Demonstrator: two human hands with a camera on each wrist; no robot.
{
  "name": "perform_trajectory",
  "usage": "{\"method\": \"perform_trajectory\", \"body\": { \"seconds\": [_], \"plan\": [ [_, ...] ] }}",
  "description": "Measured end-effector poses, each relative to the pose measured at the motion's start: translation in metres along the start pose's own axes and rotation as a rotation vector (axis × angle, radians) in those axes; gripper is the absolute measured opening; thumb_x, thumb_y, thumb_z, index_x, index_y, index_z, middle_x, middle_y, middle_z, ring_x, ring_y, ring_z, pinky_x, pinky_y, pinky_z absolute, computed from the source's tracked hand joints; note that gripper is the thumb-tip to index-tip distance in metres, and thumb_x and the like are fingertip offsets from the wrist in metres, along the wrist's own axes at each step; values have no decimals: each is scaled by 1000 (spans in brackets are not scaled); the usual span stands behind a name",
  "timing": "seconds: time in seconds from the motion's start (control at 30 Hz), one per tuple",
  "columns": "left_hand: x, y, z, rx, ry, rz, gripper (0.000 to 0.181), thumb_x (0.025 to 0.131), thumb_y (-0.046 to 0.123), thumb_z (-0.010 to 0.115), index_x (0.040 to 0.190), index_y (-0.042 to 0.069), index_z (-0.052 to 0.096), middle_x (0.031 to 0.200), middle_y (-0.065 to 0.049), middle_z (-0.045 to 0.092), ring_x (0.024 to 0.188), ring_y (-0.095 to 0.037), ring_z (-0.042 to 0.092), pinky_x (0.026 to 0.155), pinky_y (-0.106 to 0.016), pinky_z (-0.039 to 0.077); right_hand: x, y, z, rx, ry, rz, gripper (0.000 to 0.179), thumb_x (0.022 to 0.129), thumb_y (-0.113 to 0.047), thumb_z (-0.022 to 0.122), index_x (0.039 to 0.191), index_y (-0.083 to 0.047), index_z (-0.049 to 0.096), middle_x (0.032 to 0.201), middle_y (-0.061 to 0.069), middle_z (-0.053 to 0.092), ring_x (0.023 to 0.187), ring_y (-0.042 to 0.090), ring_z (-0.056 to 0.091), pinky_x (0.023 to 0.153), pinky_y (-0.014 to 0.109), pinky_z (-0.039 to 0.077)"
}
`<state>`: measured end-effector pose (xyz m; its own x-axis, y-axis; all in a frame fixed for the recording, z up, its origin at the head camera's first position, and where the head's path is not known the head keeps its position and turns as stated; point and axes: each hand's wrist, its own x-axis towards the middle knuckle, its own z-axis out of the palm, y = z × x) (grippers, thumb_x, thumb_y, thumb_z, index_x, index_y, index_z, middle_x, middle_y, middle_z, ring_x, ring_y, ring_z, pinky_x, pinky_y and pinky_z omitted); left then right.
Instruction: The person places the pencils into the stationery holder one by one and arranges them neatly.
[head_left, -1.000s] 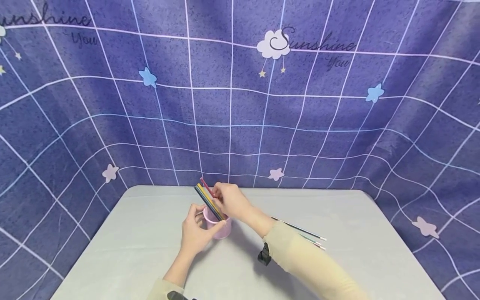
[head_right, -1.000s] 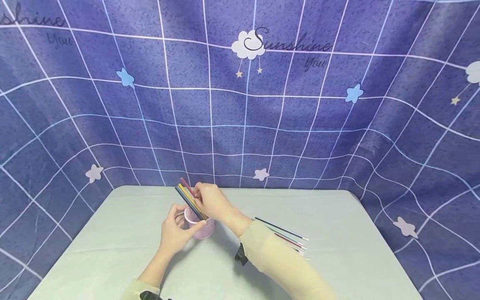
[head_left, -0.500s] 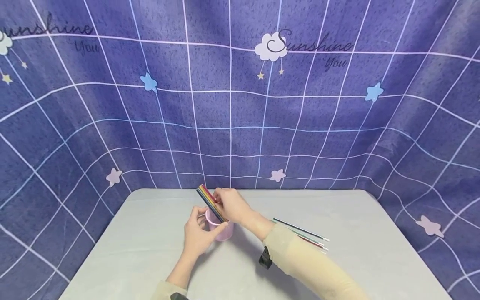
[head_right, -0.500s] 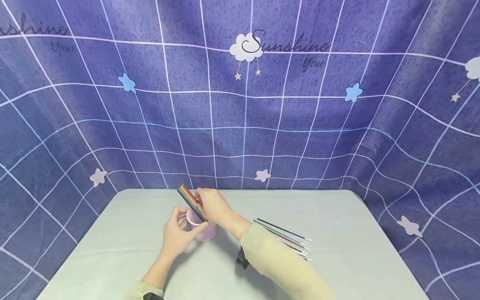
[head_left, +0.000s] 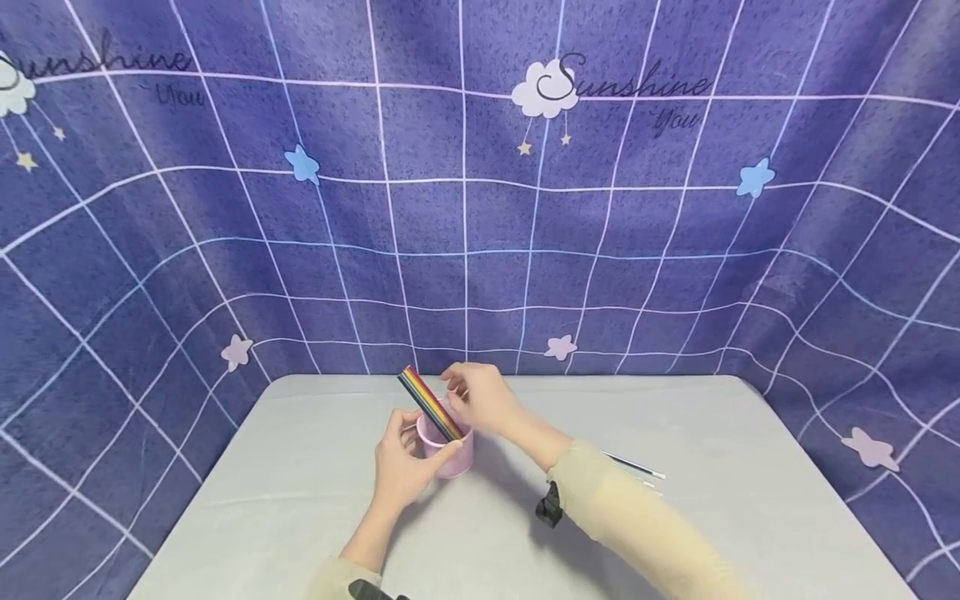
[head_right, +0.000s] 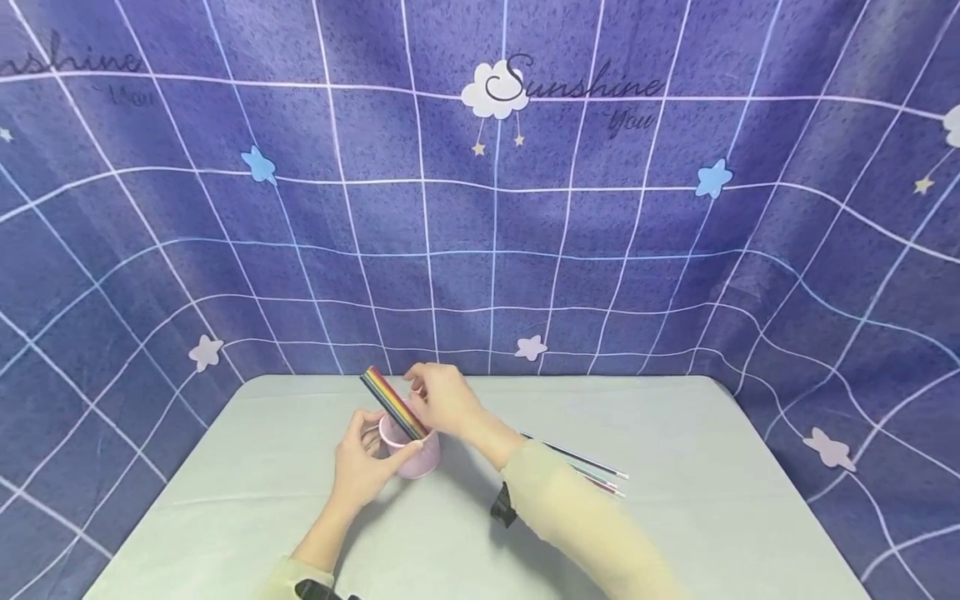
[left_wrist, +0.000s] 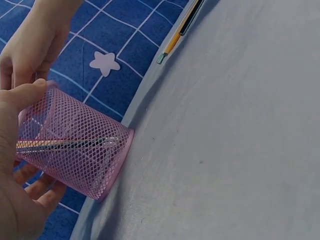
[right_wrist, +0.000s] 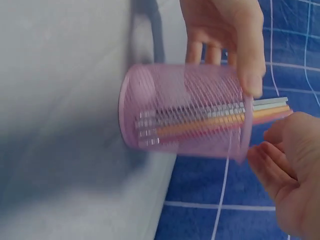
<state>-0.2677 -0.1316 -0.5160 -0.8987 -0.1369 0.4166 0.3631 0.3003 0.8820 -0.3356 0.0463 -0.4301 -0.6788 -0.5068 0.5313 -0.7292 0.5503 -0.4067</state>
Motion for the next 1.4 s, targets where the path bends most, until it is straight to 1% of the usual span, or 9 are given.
{"method": "perform_trajectory", "body": {
  "seconds": [0.1,0.23,0.37,0.53,0.67,0.9,1.1,1.27,1.4],
  "plan": [
    [0,0,2,1,-11,-9,69,71,21,101,122,1,58,125,-22,72,119,-42,73,105,-52,63,-4,12,-12,-23,25,-13,21,89,0,72,111,0,73,91,10,79,76,18,76,67,14,62],
    [2,-1,2,1,4,-13,69,70,17,101,121,0,58,125,-22,72,118,-43,73,105,-53,62,-6,27,-27,-78,44,-21,19,90,-1,73,110,-1,73,91,8,78,76,17,75,67,13,61],
    [2,0,0,3,4,-11,69,69,15,101,120,-1,58,125,-23,73,118,-44,73,105,-54,62,-12,37,-46,-99,60,-10,17,89,0,71,105,-2,74,90,9,77,75,18,74,67,19,64],
    [1,1,0,-1,2,-17,69,70,15,101,121,-1,58,126,-24,72,119,-45,73,106,-54,62,-25,52,-67,-129,53,22,15,88,2,70,101,-2,74,86,9,76,73,18,72,67,25,64],
    [1,0,0,-2,4,-22,69,69,15,101,121,-1,58,127,-24,72,120,-45,72,107,-54,61,-40,70,-78,-151,52,32,12,86,2,69,96,-1,74,81,7,75,69,15,70,64,25,63],
    [1,-2,0,-12,3,-30,69,68,15,102,120,1,58,128,-22,72,120,-44,73,107,-53,61,-68,99,-89,-208,60,67,9,85,1,69,90,-4,74,78,4,75,67,12,69,63,28,63],
    [0,-4,1,-25,4,-27,69,68,16,102,118,1,59,126,-22,73,120,-42,73,106,-49,62,-93,116,-96,-202,39,124,9,84,1,70,89,-6,74,76,3,74,65,11,67,61,27,61],
    [0,-5,1,-29,6,-10,68,68,16,102,117,0,58,126,-23,73,120,-42,73,106,-51,62,-114,127,-99,-202,-19,179,8,84,0,72,88,-6,73,73,-1,72,64,6,64,60,24,58],
    [-1,-4,1,-20,13,4,68,68,17,102,117,0,59,124,-23,74,118,-42,74,105,-50,63,-129,131,-99,-203,-71,211,8,85,-1,75,86,-8,73,70,-5,70,63,2,61,59,21,56]
  ]
}}
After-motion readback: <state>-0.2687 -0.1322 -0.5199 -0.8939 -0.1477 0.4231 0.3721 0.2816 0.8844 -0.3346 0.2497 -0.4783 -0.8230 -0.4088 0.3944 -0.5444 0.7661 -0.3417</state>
